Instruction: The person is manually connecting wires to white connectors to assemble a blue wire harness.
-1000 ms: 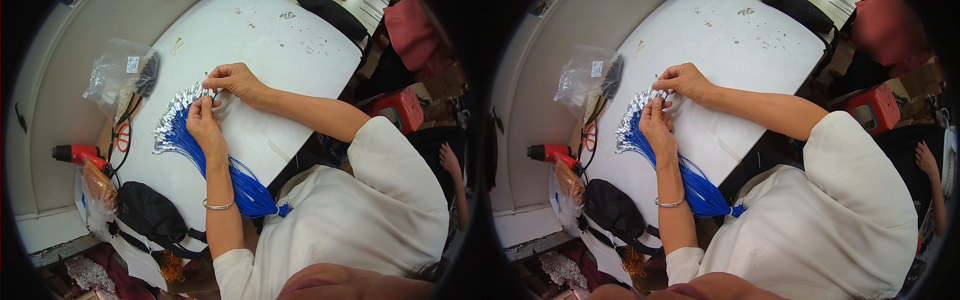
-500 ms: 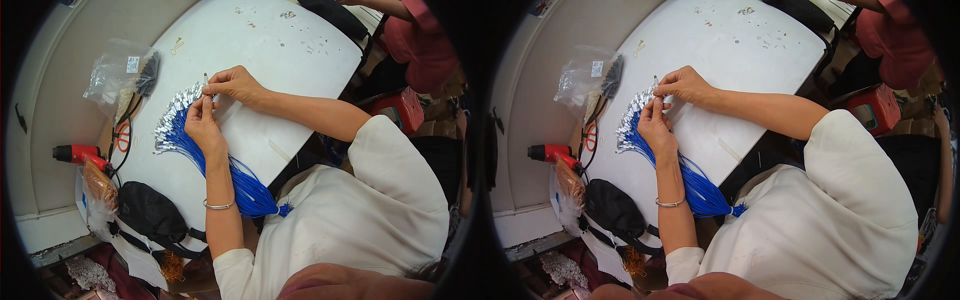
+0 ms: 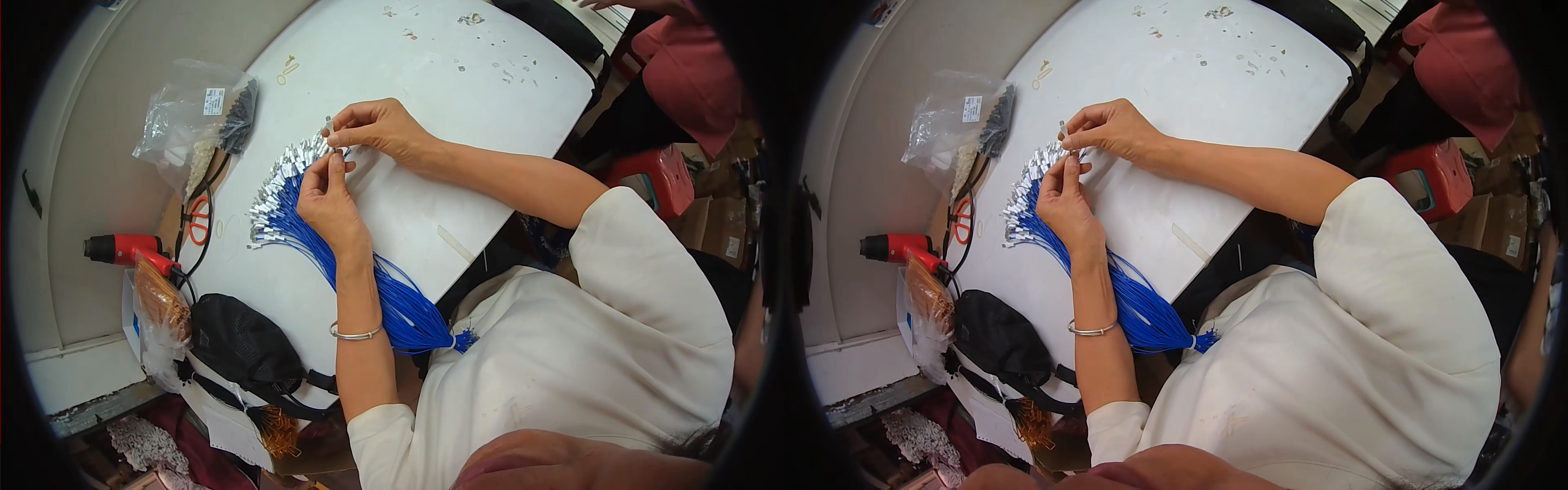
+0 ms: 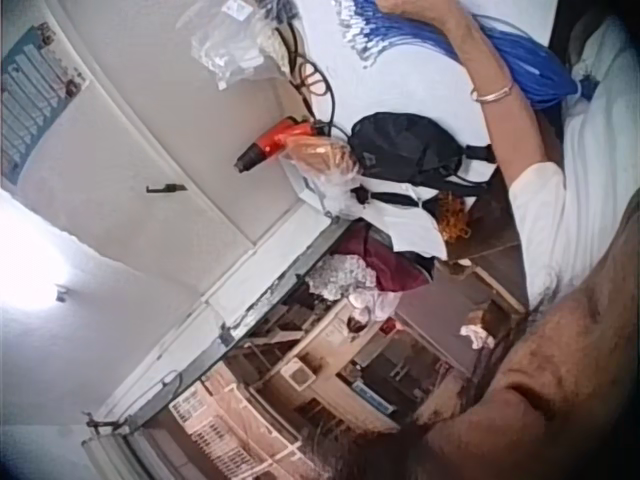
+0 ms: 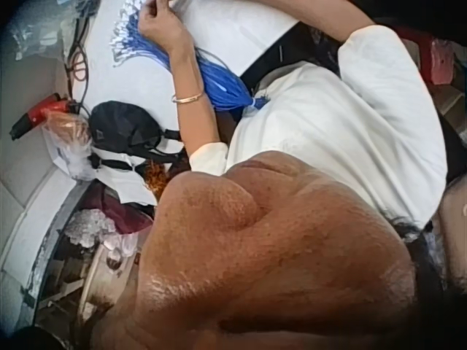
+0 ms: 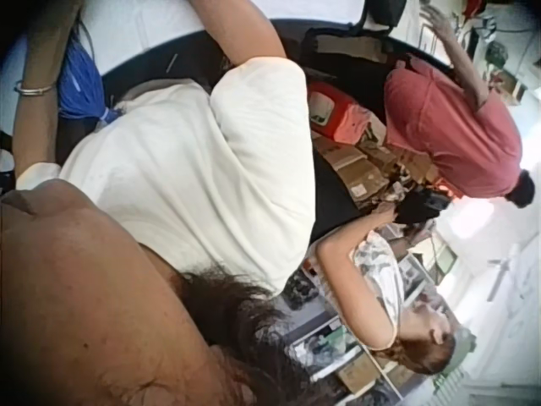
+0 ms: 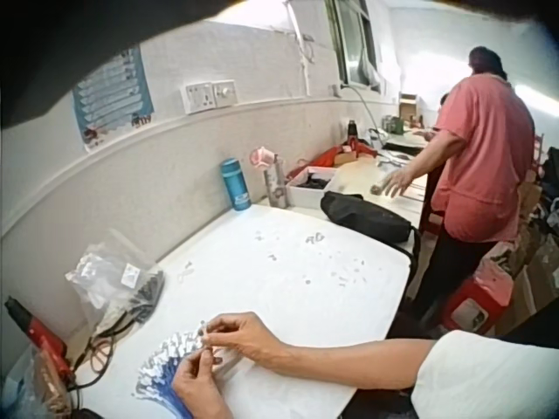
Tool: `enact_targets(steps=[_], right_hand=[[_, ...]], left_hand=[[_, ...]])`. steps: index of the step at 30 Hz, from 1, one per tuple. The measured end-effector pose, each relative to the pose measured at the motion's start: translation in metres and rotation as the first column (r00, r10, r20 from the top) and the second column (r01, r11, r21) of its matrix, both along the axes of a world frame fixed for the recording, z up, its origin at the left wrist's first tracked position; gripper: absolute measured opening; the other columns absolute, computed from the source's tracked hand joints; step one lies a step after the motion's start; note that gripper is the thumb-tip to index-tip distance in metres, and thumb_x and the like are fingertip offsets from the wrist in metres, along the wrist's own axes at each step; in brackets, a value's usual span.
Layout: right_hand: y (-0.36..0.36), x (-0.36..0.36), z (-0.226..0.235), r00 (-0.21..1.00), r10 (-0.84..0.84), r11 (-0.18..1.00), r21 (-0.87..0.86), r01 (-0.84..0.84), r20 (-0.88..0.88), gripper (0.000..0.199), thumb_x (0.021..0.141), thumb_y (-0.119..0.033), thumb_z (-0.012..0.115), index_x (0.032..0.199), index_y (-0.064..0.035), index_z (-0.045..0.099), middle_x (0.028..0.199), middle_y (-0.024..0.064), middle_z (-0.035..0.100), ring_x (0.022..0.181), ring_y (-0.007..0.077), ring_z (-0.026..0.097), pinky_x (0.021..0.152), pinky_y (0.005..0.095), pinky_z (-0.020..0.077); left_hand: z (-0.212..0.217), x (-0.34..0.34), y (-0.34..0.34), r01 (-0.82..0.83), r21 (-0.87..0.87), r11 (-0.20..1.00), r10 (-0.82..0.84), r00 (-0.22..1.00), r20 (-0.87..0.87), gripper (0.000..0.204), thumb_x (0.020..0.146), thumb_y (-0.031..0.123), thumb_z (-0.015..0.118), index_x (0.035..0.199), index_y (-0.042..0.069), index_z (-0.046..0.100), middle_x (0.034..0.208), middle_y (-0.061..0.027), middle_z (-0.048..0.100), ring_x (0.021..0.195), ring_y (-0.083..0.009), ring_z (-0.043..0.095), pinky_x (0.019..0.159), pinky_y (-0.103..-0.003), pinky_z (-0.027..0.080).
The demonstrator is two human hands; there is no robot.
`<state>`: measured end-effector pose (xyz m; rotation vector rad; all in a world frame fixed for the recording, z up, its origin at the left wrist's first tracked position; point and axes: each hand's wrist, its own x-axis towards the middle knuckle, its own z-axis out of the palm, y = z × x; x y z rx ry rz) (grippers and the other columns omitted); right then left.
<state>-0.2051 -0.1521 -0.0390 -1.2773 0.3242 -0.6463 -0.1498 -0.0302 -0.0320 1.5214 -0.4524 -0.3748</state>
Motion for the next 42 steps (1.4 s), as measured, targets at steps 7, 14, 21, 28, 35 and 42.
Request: enact_targets(steps=[7,14,21,28,35,42], right_hand=[[-0.006,0.003,0.006,0.984,0.127,0.991,-0.057,-0.12,0.128,0.011,0.083,-0.013,0.073,0.093,-0.0105,0.076,0.112,0.01,0.068,0.09,0.0169,0.065,0.084,0.0249,0.0513],[-0.005,0.001,0.008,0.972,0.18,0.972,-0.183,-0.151,0.153,0.016,0.083,-0.014,0.072,0.098,-0.0107,0.077,0.116,0.0108,0.068,0.093,0.0186,0.064,0.088,0.0287,0.0494],[-0.006,-0.003,0.012,0.998,-0.031,0.991,-0.125,0.038,0.054,0.015,0.083,-0.018,0.073,0.094,-0.009,0.077,0.098,0.0096,0.073,0.088,0.015,0.064,0.084,0.0247,0.0474],[-0.014,-0.001,0.003,0.998,-0.044,0.988,-0.153,0.036,-0.045,0.014,0.082,-0.02,0.073,0.086,-0.0067,0.075,0.081,0.0065,0.072,0.077,0.0105,0.062,0.076,0.02,0.0455],[-0.013,-0.003,0.005,0.997,-0.051,0.983,-0.178,0.039,-0.064,0.014,0.081,-0.019,0.074,0.085,-0.0057,0.075,0.078,0.0057,0.071,0.073,0.0101,0.061,0.075,0.0202,0.0454],[-0.013,-0.004,0.004,0.999,-0.022,0.978,-0.207,0.012,-0.046,0.014,0.08,-0.018,0.074,0.085,-0.0057,0.075,0.077,0.005,0.071,0.072,0.0097,0.059,0.074,0.0202,0.0449]], left_hand=[[-0.001,0.006,-0.001,-0.104,0.002,0.995,0.082,0.797,0.598,0.022,0.093,0.015,0.064,0.108,-0.001,0.068,0.082,-0.0061,0.068,0.076,-0.011,0.062,0.069,-0.021,0.046],[0.009,0.01,0.001,0.02,-0.223,0.975,-0.059,0.984,-0.171,0.019,0.092,0.014,0.065,0.105,0.0,0.07,0.083,-0.0073,0.071,0.077,-0.0154,0.067,0.072,-0.023,0.051],[0.005,0.008,-0.001,-0.053,-0.163,0.985,0.056,0.998,0.012,0.02,0.088,0.011,0.07,0.104,-0.001,0.071,0.085,-0.0082,0.072,0.077,-0.0128,0.067,0.07,-0.021,0.052],[0.004,0.004,0.0,-0.075,-0.042,0.996,0.084,0.961,0.262,0.02,0.085,0.009,0.072,0.104,0.002,0.072,0.086,-0.0077,0.073,0.073,-0.0109,0.064,0.066,-0.021,0.051],[0.004,0.002,0.0,-0.124,0.033,0.992,0.097,0.894,0.438,0.017,0.086,0.009,0.071,0.101,0.003,0.073,0.085,-0.0053,0.072,0.074,-0.0109,0.063,0.067,-0.02,0.051],[0.005,0.001,0.003,-0.095,0.01,0.995,0.086,0.937,0.34,0.015,0.087,0.01,0.071,0.1,0.002,0.072,0.084,-0.0057,0.071,0.074,-0.0111,0.063,0.068,-0.021,0.051]])
